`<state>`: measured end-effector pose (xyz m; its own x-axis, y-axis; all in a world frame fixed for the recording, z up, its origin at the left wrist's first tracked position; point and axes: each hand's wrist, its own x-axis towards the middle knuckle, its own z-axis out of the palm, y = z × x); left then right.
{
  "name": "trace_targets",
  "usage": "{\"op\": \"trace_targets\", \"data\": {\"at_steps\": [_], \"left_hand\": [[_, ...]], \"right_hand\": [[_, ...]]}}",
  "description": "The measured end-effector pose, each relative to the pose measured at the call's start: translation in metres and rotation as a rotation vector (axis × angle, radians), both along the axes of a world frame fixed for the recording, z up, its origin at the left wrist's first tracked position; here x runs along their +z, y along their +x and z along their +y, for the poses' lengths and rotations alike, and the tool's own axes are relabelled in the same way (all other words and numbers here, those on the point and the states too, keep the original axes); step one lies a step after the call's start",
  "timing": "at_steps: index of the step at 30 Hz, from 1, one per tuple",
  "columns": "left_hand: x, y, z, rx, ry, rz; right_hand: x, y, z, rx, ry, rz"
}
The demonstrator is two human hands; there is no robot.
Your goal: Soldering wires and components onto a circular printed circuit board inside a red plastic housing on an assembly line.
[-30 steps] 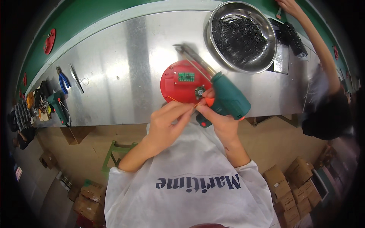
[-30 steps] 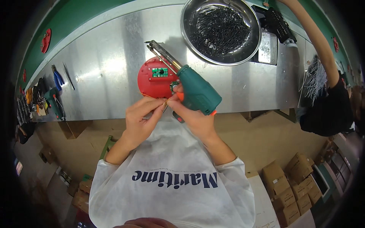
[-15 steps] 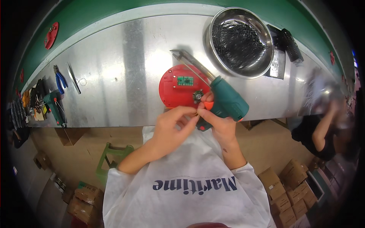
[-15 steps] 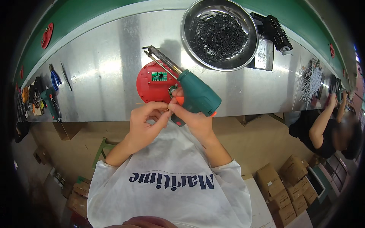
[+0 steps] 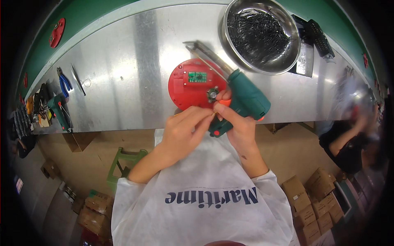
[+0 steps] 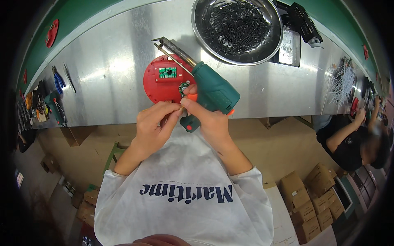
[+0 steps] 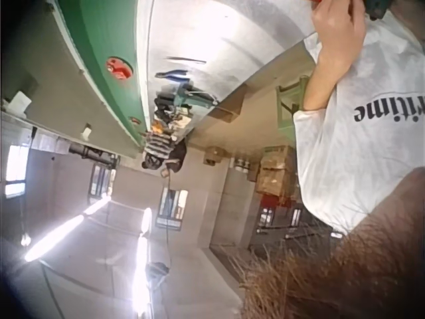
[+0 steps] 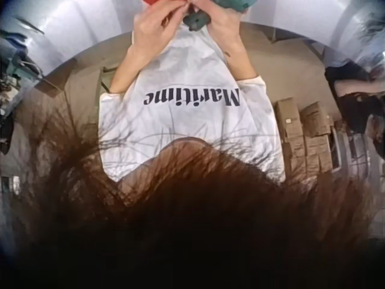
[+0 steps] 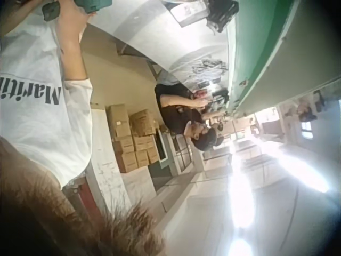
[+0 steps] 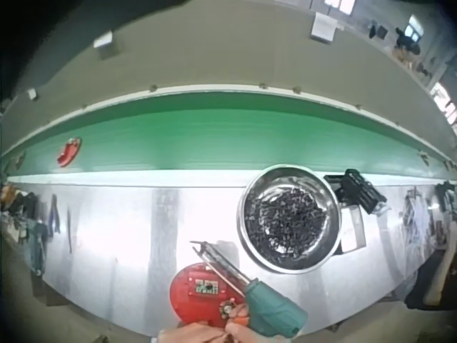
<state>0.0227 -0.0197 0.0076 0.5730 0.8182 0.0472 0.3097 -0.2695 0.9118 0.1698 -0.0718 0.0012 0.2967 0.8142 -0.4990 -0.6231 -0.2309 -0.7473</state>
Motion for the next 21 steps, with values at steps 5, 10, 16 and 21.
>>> {"op": "trace_targets", "data": {"at_steps": [5,10,16,21], "left_hand": [[0.001,0.0,-0.003,0.028,0.001,0.017],[-0.012,0.003,-0.007,0.132,0.133,-0.085],[-0.013,0.0,0.007,0.179,0.233,0.066],[-0.025,0.008,0.02,0.395,0.06,0.019]], "right_hand": [[0.001,-0.005,0.001,-0.039,0.003,0.067],[-0.003,-0.01,-0.002,-0.083,-0.013,0.078],[-0.005,0.014,-0.015,-0.079,0.009,0.006],[0.0,0.049,-0.047,0.094,0.081,-0.075]]}}
